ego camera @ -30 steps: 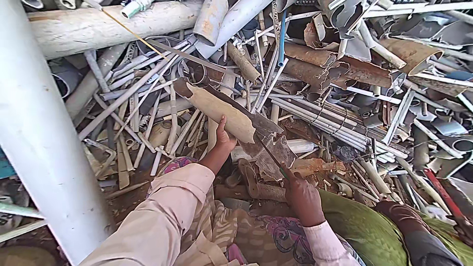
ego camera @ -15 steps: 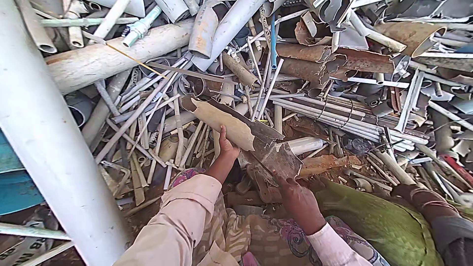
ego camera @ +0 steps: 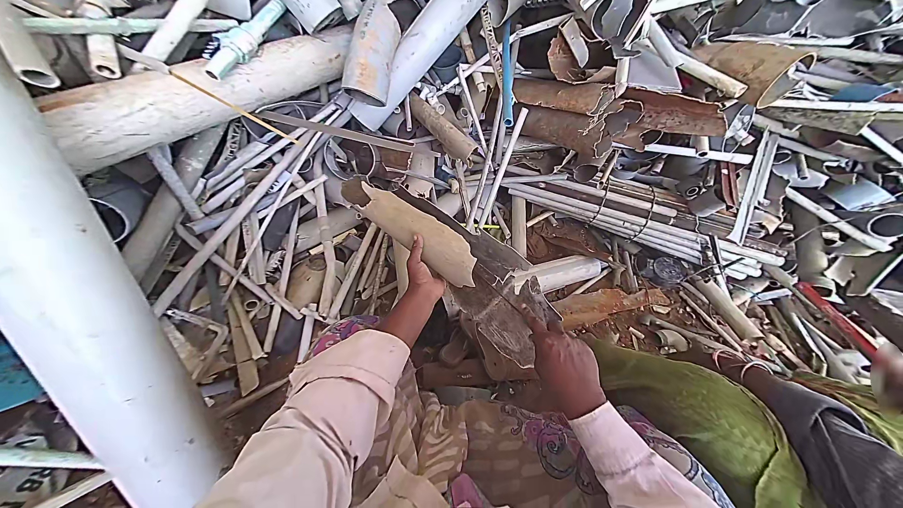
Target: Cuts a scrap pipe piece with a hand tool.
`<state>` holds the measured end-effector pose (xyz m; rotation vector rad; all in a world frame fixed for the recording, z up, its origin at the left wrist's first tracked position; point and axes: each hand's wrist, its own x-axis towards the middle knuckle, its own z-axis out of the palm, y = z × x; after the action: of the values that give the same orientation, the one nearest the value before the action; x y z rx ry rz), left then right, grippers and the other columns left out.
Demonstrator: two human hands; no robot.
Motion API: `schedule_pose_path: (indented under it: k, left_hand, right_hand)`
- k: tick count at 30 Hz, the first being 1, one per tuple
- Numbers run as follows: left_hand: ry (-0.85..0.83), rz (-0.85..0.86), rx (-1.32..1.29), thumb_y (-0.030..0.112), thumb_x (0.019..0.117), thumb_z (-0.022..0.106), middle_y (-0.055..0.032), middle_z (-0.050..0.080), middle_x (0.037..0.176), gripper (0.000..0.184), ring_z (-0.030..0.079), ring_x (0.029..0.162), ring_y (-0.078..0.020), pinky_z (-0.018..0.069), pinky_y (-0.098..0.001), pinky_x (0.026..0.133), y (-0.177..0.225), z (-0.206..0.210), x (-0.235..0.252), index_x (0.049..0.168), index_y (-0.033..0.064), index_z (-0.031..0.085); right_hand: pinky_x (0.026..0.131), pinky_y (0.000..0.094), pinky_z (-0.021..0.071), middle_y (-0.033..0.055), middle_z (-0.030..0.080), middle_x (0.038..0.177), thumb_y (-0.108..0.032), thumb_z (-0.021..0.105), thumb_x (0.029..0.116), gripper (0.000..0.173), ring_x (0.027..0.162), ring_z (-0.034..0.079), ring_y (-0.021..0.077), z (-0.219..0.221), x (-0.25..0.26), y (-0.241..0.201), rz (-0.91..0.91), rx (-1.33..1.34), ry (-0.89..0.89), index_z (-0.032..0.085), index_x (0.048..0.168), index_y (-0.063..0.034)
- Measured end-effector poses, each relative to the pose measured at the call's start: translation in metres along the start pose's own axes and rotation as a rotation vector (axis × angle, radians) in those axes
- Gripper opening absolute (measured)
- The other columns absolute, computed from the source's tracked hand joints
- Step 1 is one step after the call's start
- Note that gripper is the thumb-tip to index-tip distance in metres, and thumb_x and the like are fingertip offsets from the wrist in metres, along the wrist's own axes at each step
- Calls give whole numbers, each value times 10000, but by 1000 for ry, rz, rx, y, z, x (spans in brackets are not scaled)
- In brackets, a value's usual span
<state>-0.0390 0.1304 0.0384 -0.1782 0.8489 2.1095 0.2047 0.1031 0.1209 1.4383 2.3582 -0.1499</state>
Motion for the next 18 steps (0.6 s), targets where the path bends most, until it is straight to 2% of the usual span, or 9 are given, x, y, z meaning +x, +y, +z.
schedule_pose_path:
  k: [2, 4, 7, 11, 13, 16, 18]
  left_hand:
    - [3, -18, -1, 521, 1049, 423, -136, 564, 1390, 534, 559, 1273, -301, 474, -565, 1018, 0, 2, -2, 1454, 175, 456]
    - [21, -5, -9, 515, 1052, 419, -137, 549, 1406, 534, 546, 1289, -302, 467, -569, 1028, 0, 3, -2, 1460, 172, 447]
    - [85, 1, 12, 547, 1038, 436, -142, 513, 1455, 572, 505, 1340, -309, 437, -605, 1051, 3, 2, -1, 1479, 182, 440]
    - [54, -32, -7, 561, 1028, 444, -127, 544, 1419, 572, 536, 1307, -298, 460, -576, 1037, 4, 3, -2, 1462, 190, 448]
    - [23, -39, -25, 558, 1029, 439, -119, 546, 1422, 566, 533, 1312, -295, 459, -574, 1036, 3, 3, -2, 1464, 195, 444]
    - [32, -7, -46, 560, 1030, 435, -120, 549, 1421, 563, 538, 1308, -303, 460, -595, 1030, 4, 2, 0, 1462, 198, 450]
    - [30, -2, -43, 557, 1031, 437, -117, 554, 1413, 556, 540, 1303, -298, 461, -593, 1027, 5, 0, 0, 1458, 201, 458]
  right_hand:
    - [847, 565, 549, 252, 595, 1379, -122, 430, 1082, 604, 1035, 693, 434, 0, 4, 3, 17, -15, 51, 330, 1629, -358]
    - [845, 563, 554, 259, 610, 1337, -74, 424, 1070, 616, 1042, 688, 439, 5, -2, -7, -40, -44, 31, 341, 1630, -318]
    - [785, 534, 567, 236, 653, 1243, -64, 449, 1051, 633, 984, 704, 418, 17, -11, -20, -117, -59, 37, 370, 1616, -336]
    - [819, 563, 550, 252, 629, 1318, -103, 443, 1070, 603, 1000, 699, 436, 7, 8, -3, -3, -19, 122, 363, 1620, -336]
    - [828, 557, 549, 252, 633, 1302, -75, 456, 1059, 612, 1011, 695, 437, 4, 7, -5, -6, -31, 157, 385, 1612, -327]
    - [781, 539, 570, 236, 669, 1209, -48, 467, 1039, 585, 961, 712, 418, 15, -7, -22, -128, -47, 119, 452, 1581, -268]
    - [776, 534, 575, 222, 672, 1211, -82, 459, 1056, 565, 960, 715, 410, 13, -13, -27, -131, -29, 78, 441, 1586, -277]
